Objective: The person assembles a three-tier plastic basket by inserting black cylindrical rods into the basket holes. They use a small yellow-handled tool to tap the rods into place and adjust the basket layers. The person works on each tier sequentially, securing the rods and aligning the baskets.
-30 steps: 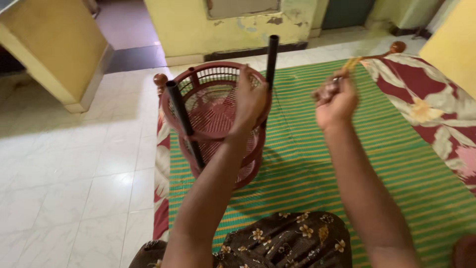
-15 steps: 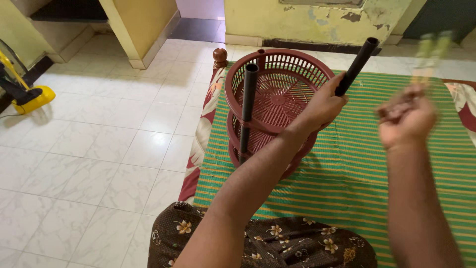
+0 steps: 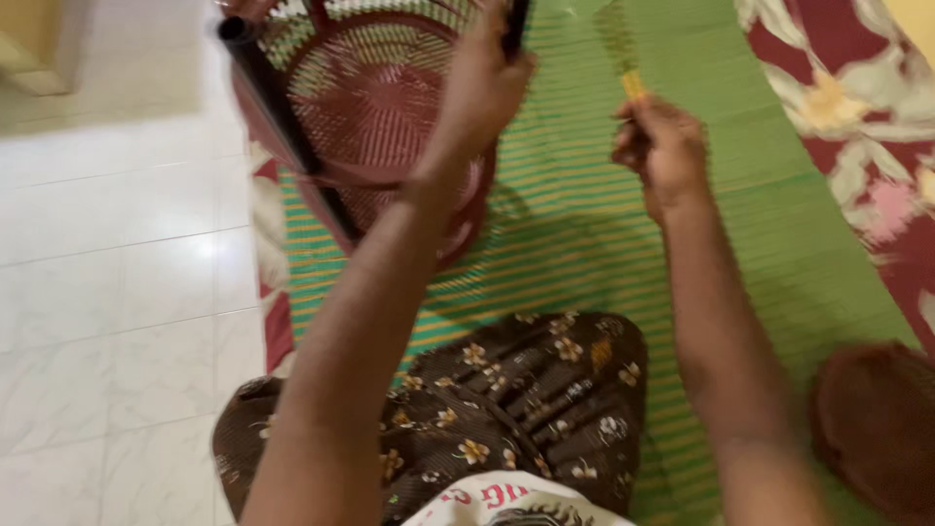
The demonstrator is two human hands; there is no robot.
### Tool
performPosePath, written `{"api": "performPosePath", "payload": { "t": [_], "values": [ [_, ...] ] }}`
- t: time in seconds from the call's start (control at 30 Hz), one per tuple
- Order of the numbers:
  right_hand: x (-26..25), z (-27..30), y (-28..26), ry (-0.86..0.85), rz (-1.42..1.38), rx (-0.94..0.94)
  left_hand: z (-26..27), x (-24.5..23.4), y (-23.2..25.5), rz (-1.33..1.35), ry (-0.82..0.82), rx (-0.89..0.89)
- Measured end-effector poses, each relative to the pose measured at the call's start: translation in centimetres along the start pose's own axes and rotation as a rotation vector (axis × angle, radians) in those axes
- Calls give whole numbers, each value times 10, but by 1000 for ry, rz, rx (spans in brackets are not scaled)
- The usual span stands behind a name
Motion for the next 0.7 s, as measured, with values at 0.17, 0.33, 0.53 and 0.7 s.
{"api": "performPosePath", "payload": {
  "t": [0.17,0.33,0.53,0.7],
  "values": [
    [-37,31,42,89,168,270,12,-19,48,-420,112,220],
    [-111,60,72,195,331,310,39,-27,118,-492,-66,593],
    [-190,96,42,357,477,213,88,48,162,-297,-505,676],
    [-237,124,26,474,839,147,124,36,159,-249,-533,600]
  ]
}}
Point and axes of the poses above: each hand's wrist, its own z-axis away from the middle knuckle, its own x-axis out of the palm, y = z × x, the point moved 2 cm from there along -z, towards the middle knuckle, and after that the axes turned 1 degree about -z, right-handed, at the moved point
